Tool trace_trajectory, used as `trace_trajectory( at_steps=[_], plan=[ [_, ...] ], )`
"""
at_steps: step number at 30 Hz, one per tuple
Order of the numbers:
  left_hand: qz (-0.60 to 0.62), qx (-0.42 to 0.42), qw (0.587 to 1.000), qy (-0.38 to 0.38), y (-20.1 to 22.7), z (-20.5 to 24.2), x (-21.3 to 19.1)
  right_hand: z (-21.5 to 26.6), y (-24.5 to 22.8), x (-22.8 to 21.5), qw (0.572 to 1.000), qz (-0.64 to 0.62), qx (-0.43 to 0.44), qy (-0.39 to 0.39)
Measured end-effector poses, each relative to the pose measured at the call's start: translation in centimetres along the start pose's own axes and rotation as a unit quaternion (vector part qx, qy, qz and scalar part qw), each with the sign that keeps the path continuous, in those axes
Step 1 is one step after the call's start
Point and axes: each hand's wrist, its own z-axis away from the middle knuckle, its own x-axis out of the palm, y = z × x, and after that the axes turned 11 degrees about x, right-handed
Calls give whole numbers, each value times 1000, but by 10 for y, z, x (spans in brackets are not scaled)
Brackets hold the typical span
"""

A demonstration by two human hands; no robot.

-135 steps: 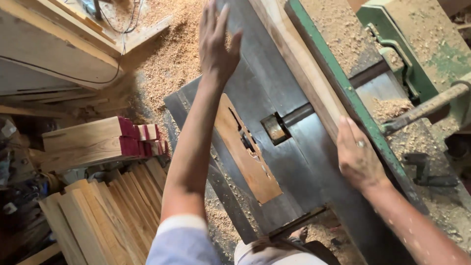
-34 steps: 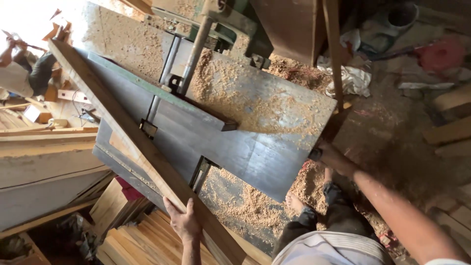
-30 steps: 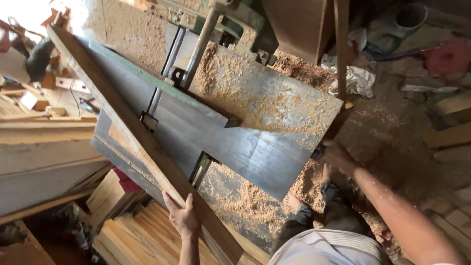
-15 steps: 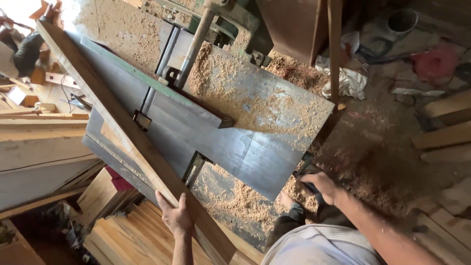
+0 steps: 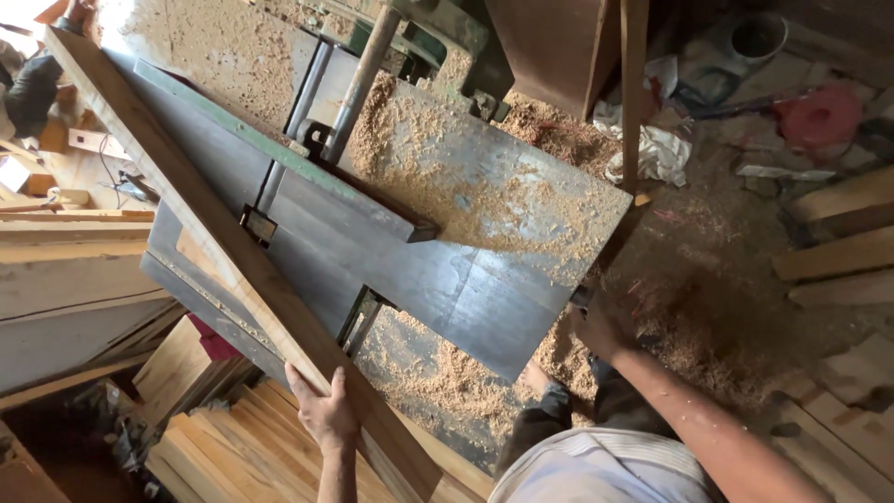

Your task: Using a jointer to flatten and straighten the edges of wooden boards.

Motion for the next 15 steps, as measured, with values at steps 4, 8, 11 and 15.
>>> trace_trajectory(
  at_steps=[4, 8, 11, 15],
  plan=[
    [20, -39, 999, -15, 10, 2, -5, -15, -10, -16, 997, 22, 63, -32],
    [14, -23, 1000, -14, -1, 1, 1, -43, -2, 0, 988, 39, 97, -113],
    [43, -8, 999, 7, -10, -1, 4, -85, 62, 87, 985, -135, 62, -87],
    [121, -178, 976, -27, 51, 0, -23, -96, 120, 62, 952, -272, -90, -107]
  ],
)
